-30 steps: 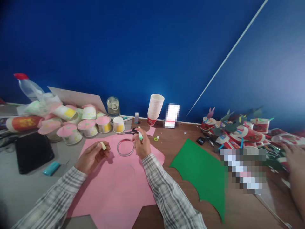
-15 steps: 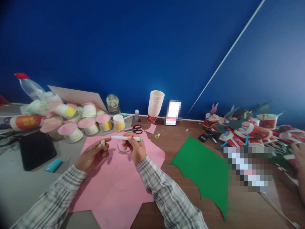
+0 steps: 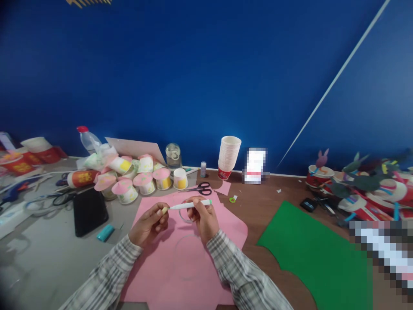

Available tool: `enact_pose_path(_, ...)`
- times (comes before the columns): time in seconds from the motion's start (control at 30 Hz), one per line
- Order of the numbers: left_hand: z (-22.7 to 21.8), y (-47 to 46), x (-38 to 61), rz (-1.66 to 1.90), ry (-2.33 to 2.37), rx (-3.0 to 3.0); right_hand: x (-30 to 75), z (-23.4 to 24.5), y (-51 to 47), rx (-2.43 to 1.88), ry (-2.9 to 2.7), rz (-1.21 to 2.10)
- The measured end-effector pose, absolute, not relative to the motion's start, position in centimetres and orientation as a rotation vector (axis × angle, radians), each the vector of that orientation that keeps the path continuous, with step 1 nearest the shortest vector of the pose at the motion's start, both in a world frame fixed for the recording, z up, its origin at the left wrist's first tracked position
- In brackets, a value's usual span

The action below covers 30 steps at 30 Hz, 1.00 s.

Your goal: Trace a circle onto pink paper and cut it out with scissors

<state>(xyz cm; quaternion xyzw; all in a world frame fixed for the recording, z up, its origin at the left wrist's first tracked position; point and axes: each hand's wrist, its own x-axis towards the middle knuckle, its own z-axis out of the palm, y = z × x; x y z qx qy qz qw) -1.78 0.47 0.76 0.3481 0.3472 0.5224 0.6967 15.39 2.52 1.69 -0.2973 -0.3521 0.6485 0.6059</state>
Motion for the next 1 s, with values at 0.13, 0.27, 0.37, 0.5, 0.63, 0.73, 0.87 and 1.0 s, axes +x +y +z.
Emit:
enact_pose_path(0.13, 0.6, 0.6, -2.0, 1.242, 0.760, 0.722, 15.4, 1.6, 2.6, -0.663, -0.805, 1.493)
enact_pose_path(0.27, 0.4, 1.0, -2.4, 1.389, 0.759, 0.626, 15.2, 1.7, 2.1, -0.611, -0.856, 1.509)
enact_pose_path(0.37, 0.1, 1.2, -2.6, 1.437, 0.770, 0.591, 15.0, 1.6, 1.7, -0.609, -0.934, 1.529)
enact_pose_path(0.5, -0.1, 1.2, -2.8, 1.452, 0.771, 0.583, 14.8, 1.1, 1.5, -0.621, -1.046, 1.521)
enact_pose_path(0.63, -0.1, 1.2, -2.5, 1.430, 0.766, 0.614, 14.9, 0.8, 1.6, -0.639, -1.094, 1.502)
enact_pose_path(0.73, 0.0, 1.0, -2.3, 1.409, 0.766, 0.649, 14.9, 0.8, 1.6, -0.643, -1.116, 1.495)
enact_pose_path(0.87, 0.3, 0.8, -1.9, 1.399, 0.769, 0.689, 14.8, 1.2, 1.5, -0.645, -1.148, 1.482)
enact_pose_path(1.0, 0.4, 0.6, -1.5, 1.426, 0.812, 0.717, 14.3, 1.6, 0.9, -0.663, -1.187, 1.460)
